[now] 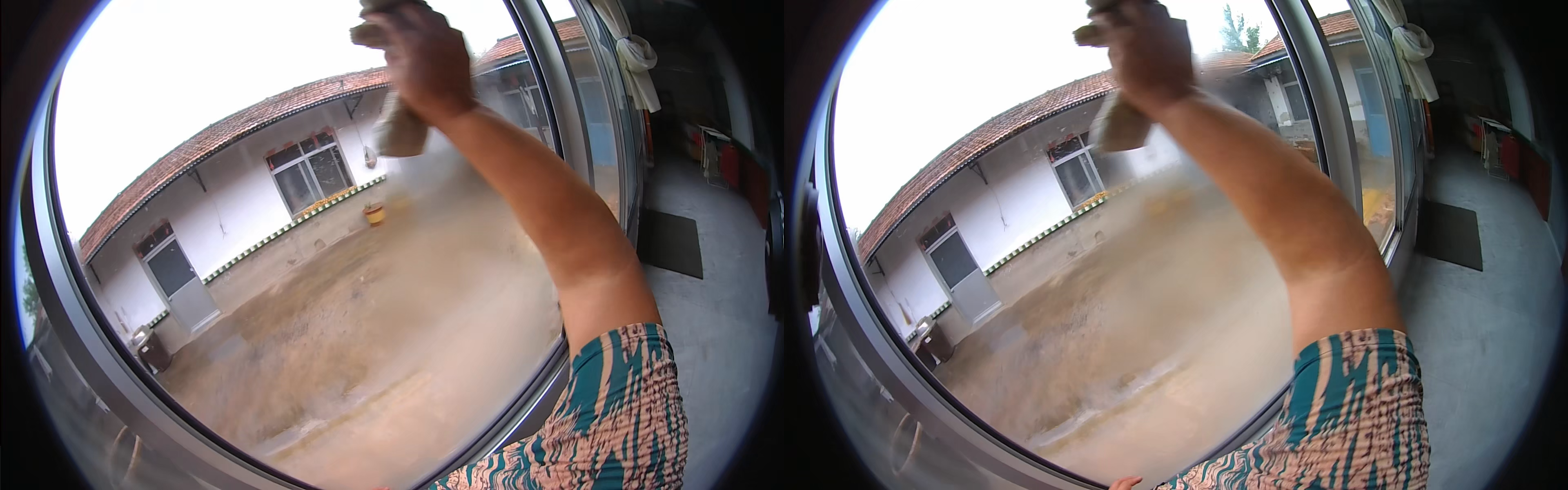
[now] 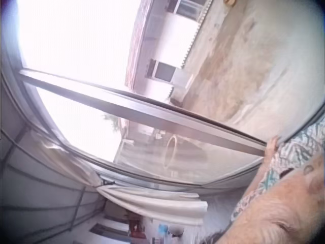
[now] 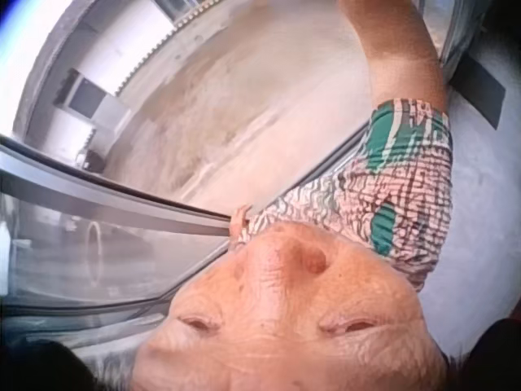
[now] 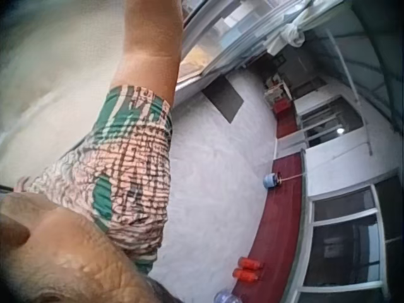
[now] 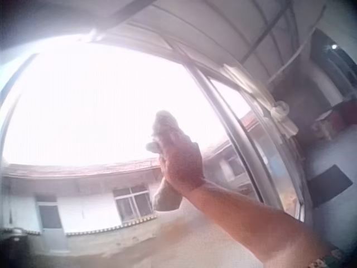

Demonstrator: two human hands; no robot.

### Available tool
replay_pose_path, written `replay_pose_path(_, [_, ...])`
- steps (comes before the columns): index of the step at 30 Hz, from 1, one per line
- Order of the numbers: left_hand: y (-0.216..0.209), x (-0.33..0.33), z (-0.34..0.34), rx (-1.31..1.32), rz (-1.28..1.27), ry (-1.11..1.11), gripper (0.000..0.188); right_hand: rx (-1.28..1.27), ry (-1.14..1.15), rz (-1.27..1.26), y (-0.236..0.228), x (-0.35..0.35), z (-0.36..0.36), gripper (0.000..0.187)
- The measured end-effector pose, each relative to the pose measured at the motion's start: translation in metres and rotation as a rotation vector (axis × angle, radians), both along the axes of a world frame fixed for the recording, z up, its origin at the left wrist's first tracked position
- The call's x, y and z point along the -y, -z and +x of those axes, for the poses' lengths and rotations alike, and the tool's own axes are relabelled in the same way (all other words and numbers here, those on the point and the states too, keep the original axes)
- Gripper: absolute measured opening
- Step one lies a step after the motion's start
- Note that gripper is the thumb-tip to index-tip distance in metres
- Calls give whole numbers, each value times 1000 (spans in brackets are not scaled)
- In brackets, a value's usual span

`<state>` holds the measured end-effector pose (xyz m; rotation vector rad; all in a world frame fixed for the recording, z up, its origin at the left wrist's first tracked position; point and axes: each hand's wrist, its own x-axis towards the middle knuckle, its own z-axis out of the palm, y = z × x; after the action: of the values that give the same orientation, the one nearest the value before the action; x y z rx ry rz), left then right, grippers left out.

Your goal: The person wipes the glass panes of a large window or sliding door with a cloth, handling the cloth by hand to rub different sections of the glass.

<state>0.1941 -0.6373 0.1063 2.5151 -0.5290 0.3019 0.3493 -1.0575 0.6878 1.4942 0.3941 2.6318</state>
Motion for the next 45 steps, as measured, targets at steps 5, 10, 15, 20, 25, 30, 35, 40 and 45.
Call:
replay_pose_path(5, [-88,53,-33,167,-115,-90,27,-145,-22,288,58,151,46,35])
replay_pose_path(10, [-142,91,-37,396,-175,-258,16,-48,-121,337,76,135,41,36])
replay_pose_path(15, [-189,100,-36,1018,100,-792,30,-350,-287,-120,137,-14,-14,35])
replay_pose_path(20, [-203,107,-11,1193,69,-968,32,-66,-205,-774,234,-68,-37,19])
replay_pose_path(25, [-220,82,-19,1221,188,-1088,43,-160,-302,-693,163,-39,-25,10])
replay_pose_path(30, [-217,64,-17,1188,133,-1052,51,22,-316,-274,38,49,16,26])
replay_pose_path(35, [-241,105,-12,1086,142,-995,52,47,-221,-152,47,92,28,29])
replay_pose_path(40, [-267,214,6,381,72,-81,69,177,-138,-67,61,109,49,33])
replay_pose_path(45, [-319,290,51,642,312,174,75,207,-138,-180,56,118,49,39])
